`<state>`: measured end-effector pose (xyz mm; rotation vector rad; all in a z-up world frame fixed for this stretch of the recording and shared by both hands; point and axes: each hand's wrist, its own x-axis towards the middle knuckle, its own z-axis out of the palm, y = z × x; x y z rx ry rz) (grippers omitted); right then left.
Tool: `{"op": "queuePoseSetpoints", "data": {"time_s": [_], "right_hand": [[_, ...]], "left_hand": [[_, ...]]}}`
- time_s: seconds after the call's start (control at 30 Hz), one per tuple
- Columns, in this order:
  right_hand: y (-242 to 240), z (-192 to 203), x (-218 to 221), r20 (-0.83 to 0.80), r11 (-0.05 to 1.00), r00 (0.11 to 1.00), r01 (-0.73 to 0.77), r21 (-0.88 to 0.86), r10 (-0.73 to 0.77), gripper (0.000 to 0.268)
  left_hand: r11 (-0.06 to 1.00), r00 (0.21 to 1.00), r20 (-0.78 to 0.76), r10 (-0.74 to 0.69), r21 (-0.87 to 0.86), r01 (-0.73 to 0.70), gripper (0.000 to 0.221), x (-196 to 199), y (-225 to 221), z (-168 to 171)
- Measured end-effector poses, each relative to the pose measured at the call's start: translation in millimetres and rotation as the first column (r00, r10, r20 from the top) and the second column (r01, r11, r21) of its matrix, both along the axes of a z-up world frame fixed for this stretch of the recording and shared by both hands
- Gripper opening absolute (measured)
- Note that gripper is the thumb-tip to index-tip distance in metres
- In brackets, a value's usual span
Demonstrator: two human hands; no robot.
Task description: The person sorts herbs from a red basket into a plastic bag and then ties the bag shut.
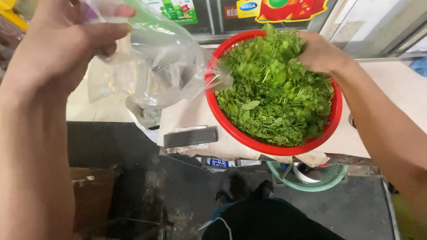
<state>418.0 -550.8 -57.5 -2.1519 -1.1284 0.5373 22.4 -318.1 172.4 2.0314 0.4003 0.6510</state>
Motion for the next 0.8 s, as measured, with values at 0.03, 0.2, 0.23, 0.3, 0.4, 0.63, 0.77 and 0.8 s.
{"op": "queuePoseSetpoints", "data": {"time_s": [0.03, 0.2, 0.23, 0.3, 0.4, 0.63, 0.77, 0.8], "right_hand": [[-2, 4, 4, -0.071, 0.999, 0.997, -0.019, 0.029, 0.021, 0.059], [-11, 24, 7, -0.026, 0.989, 0.994, 0.105, -0.105, -0.108, 0.055], [-13, 38, -2, -0.046, 0.972, 0.983, 0.166, -0.165, -0.175, 0.051], [-17, 65, -11, -0.09, 0.989, 0.987, 0.123, -0.083, -0.13, 0.048], [-16, 96, -14, -0.143, 0.994, 0.99, 0.021, 0.104, -0.006, 0.045], [21, 176, -56, -0.324, 0.941, 0.931, -0.054, 0.333, 0.168, 0.035], [76, 167, -58, -0.479, 0.946, 0.849, -0.071, 0.317, 0.224, 0.031], [94, 157, -52, -0.459, 0.947, 0.858, -0.091, 0.309, 0.232, 0.031]], "left_hand": [[0.996, 0.997, -0.04, -0.062, 0.068, 0.065, 0.045, 7, -1, 6], [0.953, 0.95, -0.307, 0.05, 0.3, 0.047, 0.018, 38, 22, 5], [0.921, 0.908, -0.393, 0.146, 0.388, 0.02, 0.022, 46, 23, 7], [0.905, 0.918, -0.384, 0.102, 0.419, 0.075, 0.026, 68, 24, 7], [0.877, 0.932, -0.363, -0.004, 0.446, 0.178, 0.034, 96, 26, 8], [0.889, 0.851, -0.523, 0.033, 0.404, 0.214, 0.07, 155, 12, 14], [0.929, 0.855, -0.498, -0.142, 0.232, 0.289, 0.07, 169, -17, 16], [0.935, 0.858, -0.451, -0.246, 0.123, 0.332, 0.073, 171, -26, 16]]}}
